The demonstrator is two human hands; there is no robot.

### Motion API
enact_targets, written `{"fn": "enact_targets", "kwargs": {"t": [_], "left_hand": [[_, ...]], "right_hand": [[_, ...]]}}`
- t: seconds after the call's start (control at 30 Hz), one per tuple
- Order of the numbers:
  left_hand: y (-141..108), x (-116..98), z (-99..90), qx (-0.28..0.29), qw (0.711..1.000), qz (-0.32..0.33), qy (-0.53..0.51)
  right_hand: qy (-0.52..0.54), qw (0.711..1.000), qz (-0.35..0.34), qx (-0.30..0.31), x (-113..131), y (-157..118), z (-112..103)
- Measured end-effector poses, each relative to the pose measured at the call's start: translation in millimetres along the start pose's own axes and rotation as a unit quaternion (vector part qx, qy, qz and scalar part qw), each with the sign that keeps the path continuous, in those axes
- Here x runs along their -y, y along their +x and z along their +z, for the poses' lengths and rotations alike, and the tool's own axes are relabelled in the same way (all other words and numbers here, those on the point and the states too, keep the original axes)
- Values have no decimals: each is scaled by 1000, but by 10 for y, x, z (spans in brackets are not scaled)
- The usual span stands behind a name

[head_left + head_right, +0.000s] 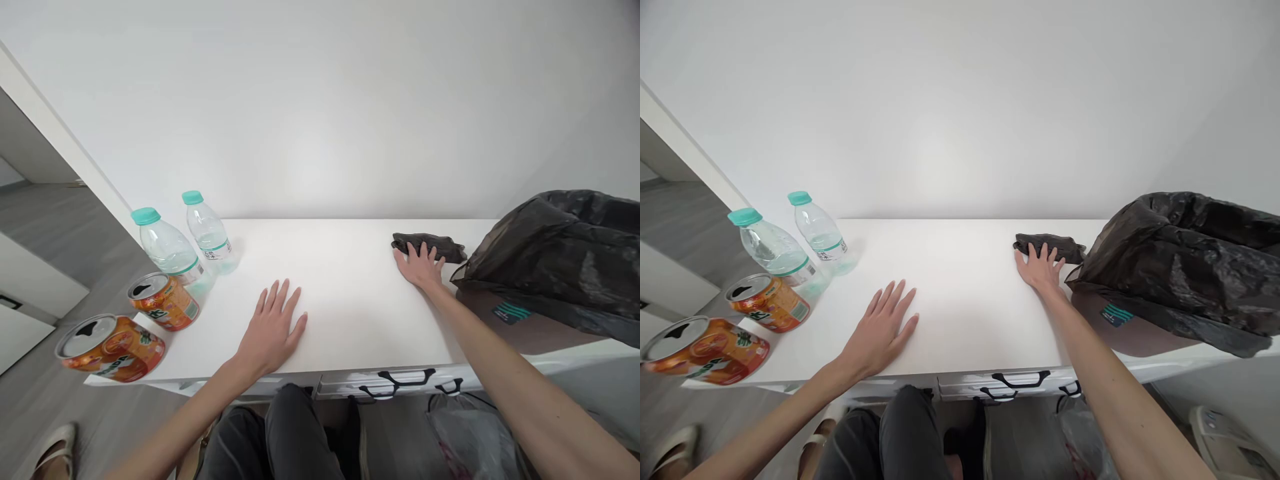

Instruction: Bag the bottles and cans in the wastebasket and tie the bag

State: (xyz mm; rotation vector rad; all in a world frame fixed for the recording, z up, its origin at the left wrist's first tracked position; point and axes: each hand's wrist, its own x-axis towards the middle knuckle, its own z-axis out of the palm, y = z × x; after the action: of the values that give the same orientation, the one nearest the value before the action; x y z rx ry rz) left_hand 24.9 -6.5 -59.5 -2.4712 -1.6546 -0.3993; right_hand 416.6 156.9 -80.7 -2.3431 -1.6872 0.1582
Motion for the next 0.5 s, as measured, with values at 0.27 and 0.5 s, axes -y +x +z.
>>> {"fn": "enact_targets", "kwargs": {"t": [0.27, 0.5], "left_hand": [[-19, 4, -13, 4, 1000, -6, -3], [-54, 20, 7, -10, 1000, -12, -18]], "right_hand": [[-20, 999, -47, -8, -78, -87, 135], [-5, 1000, -16, -19, -8, -474, 115]]}}
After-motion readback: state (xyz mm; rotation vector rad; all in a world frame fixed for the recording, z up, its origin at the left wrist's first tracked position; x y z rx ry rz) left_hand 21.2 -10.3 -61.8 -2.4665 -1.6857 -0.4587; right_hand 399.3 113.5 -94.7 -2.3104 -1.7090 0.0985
